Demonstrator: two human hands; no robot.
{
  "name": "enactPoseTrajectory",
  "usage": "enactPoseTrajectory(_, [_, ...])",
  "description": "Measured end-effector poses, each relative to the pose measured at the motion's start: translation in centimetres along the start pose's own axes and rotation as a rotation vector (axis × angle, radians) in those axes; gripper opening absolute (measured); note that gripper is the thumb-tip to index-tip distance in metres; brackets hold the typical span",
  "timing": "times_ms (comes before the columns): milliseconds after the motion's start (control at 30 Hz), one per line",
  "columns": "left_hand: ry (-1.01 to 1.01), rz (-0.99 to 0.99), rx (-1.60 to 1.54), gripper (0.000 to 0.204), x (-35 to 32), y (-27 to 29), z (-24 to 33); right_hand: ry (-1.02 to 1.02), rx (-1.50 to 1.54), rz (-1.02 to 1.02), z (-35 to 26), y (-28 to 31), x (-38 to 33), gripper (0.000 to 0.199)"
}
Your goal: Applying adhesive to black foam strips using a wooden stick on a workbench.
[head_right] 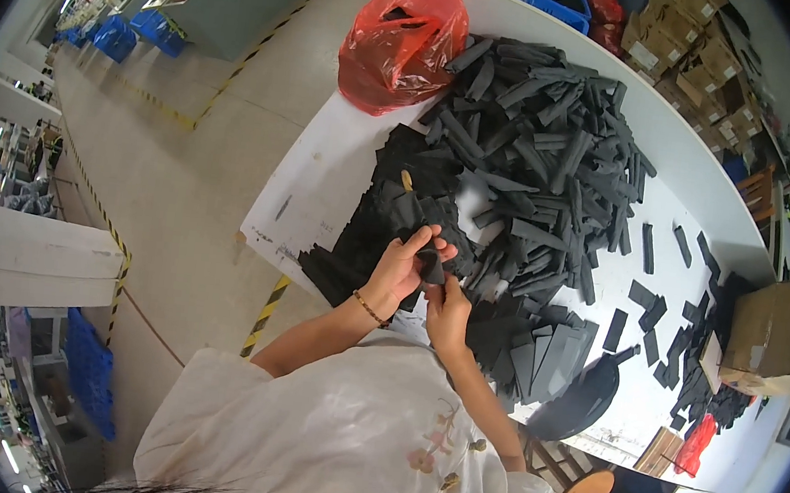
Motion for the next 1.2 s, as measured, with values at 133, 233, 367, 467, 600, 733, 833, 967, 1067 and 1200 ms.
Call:
enactPoseTrajectory(133, [-0.042, -0.019, 0.026, 0.026, -0.1, -0.7, 0.8, -0.053, -0.006, -0.029, -0.1, 0.6, -1.4, 0.018])
enactPoseTrajectory(233, [-0.062, 0.020, 0.067, 0.026, 0.0, -1.6, 1.5, -0.125, 0.025, -0.067, 0.5, 1.1, -2.4, 0.018])
enactPoseTrajectory(367, [-0.133, 0.098, 0.165, 0.028, 1.4, -1.4, 3.0, -0.198, 0.031, -0.202, 1.2, 2.1, -3.9, 0.019])
enactPoseTrajectory(467, [-0.226, -0.064, 0.102, 0.025, 2.5, -1.3, 5.3, -0.295, 0.072, -0.315, -0.4, 4.3, -5.8, 0.019])
enactPoseTrajectory(600, [-0.094, 0.067, 0.012, 0.028, 2.2, -1.0, 3.0, -0.555, 0.092, -0.545, -2.3, 9.6, -7.8, 0.021])
enactPoseTrajectory(733, [-0.166, 0.061, 0.008, 0.031, 3.3, -0.7, 4.6, -0.479, -0.037, -0.531, -2.0, 12.3, -9.8, 0.018])
enactPoseTrajectory(833, [-0.142, 0.238, 0.000, 0.028, 2.4, -2.0, 3.6, -0.038, -0.414, -0.156, -2.2, 11.7, -7.8, 0.021])
enactPoseTrajectory(967, [-0.152, 0.245, -0.028, 0.026, 2.1, -2.5, 1.8, 0.013, 0.148, 0.123, -3.2, 5.2, -2.2, 0.029])
enactPoseTrajectory(1067, [-0.129, 0.229, -0.019, 0.025, 1.6, -2.6, 1.5, -0.058, 0.410, 0.153, -2.6, 3.5, 1.5, 0.012])
enactPoseTrajectory(1200, [-0.201, 0.255, 0.116, 0.020, 1.1, -1.0, 2.8, -0.149, 0.452, -0.002, -4.6, 4.5, 2.7, 0.014])
Point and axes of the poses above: each hand's wrist, its own x-axis towards the middle knuckle, its own y-axis out of the back of the hand, z = x × y, the point moved 4 cm from there along x, towards the middle knuckle, and after that the axes turned 4 degrees about -y, right-handed, at the moved point
